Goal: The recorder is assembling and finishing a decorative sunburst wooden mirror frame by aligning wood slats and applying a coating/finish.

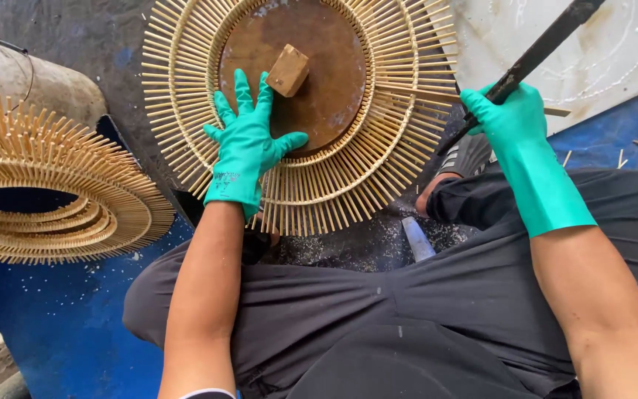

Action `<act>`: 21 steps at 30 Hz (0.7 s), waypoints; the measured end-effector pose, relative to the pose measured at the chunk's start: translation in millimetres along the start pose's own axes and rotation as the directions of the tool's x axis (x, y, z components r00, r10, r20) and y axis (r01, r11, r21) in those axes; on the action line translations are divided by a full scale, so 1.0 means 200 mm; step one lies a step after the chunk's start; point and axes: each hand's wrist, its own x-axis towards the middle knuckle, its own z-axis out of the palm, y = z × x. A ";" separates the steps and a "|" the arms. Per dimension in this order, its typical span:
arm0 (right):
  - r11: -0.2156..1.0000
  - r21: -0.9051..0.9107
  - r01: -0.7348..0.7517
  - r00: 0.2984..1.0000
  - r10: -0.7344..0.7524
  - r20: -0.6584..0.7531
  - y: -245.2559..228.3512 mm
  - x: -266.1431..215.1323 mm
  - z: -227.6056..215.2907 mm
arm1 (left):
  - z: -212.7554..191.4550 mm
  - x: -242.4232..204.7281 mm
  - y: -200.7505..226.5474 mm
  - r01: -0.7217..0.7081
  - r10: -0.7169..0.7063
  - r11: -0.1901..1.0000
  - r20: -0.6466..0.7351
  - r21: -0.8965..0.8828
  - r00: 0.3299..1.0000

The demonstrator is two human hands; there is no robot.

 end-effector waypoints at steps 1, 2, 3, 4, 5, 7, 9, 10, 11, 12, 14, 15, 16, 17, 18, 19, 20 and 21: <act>1.000 -0.018 0.000 1.000 0.000 -0.013 0.00 -0.01 0.00 | 0.00 -0.01 0.00 0.004 -0.004 1.000 0.005 -0.005 1.000; 0.999 -0.036 0.000 1.000 -0.001 -0.026 0.01 -0.01 0.01 | -0.01 -0.02 0.01 0.008 -0.008 1.000 0.011 -0.011 1.000; 0.999 -0.033 0.000 1.000 -0.001 -0.026 -0.01 -0.02 0.01 | -0.01 -0.02 0.00 0.008 -0.008 1.000 0.010 -0.009 1.000; 0.995 -0.095 0.004 0.999 -0.008 -0.037 -0.02 -0.03 0.01 | -0.01 -0.02 0.00 0.001 -0.001 1.000 0.006 -0.013 1.000; 0.987 -0.158 0.007 0.999 -0.016 -0.051 -0.04 -0.04 0.00 | 0.00 -0.01 0.01 -0.010 0.010 1.000 0.001 -0.019 1.000; 0.989 -0.145 0.012 0.999 -0.019 -0.043 -0.04 -0.05 -0.01 | 0.00 -0.02 0.01 -0.013 0.013 1.000 -0.003 -0.020 1.000; 0.991 -0.132 0.021 0.999 -0.026 -0.035 -0.06 -0.05 -0.03 | -0.01 -0.02 0.00 -0.016 0.016 1.000 -0.010 -0.023 1.000; 0.995 -0.099 -0.017 0.999 0.013 -0.041 -0.07 -0.06 -0.03 | -0.01 -0.01 0.00 -0.018 0.018 0.999 -0.008 -0.026 1.000; 0.996 -0.067 -0.055 0.998 0.052 -0.041 -0.08 -0.06 -0.04 | -0.01 -0.02 -0.01 -0.017 0.016 0.999 -0.005 -0.032 1.000; 0.996 -0.069 -0.050 0.998 0.048 -0.042 -0.12 -0.10 -0.06 | -0.01 -0.01 -0.02 -0.017 0.017 0.999 -0.009 -0.034 1.000; 0.991 0.105 0.084 0.995 -0.077 -0.064 -0.20 -0.17 -0.09 | -0.01 0.00 -0.04 -0.068 0.067 0.997 -0.038 -0.033 0.997; 0.991 0.103 0.088 0.995 -0.083 -0.053 -0.30 -0.23 -0.11 | -0.04 -0.01 -0.01 -0.057 0.055 0.998 -0.042 -0.037 0.998; 0.967 0.171 0.189 0.982 -0.183 -0.051 -0.40 -0.29 -0.13 | -0.06 -0.02 0.02 0.000 0.000 1.000 0.005 -0.024 1.000; 0.932 0.237 0.274 0.961 -0.270 -0.052 -0.48 -0.37 -0.16 | -0.07 -0.04 0.06 0.056 -0.055 0.998 0.063 -0.010 0.996; 0.935 0.234 0.266 0.964 -0.264 -0.038 -0.55 -0.42 -0.12 | -0.04 -0.05 0.07 0.067 -0.066 0.998 0.072 -0.016 0.995; 0.913 0.266 0.308 0.951 -0.301 -0.066 -0.63 -0.48 -0.09 | -0.03 -0.06 0.08 0.076 -0.072 0.995 0.068 -0.060 0.995; 0.888 0.298 0.350 0.937 -0.337 -0.096 -0.71 -0.53 -0.05 | -0.01 -0.06 0.09 0.085 -0.079 0.991 0.064 -0.104 0.995; 0.888 0.296 0.353 0.936 -0.340 -0.097 -0.65 -0.50 -0.01 | 0.00 -0.06 0.09 0.084 -0.078 0.991 0.061 -0.106 0.995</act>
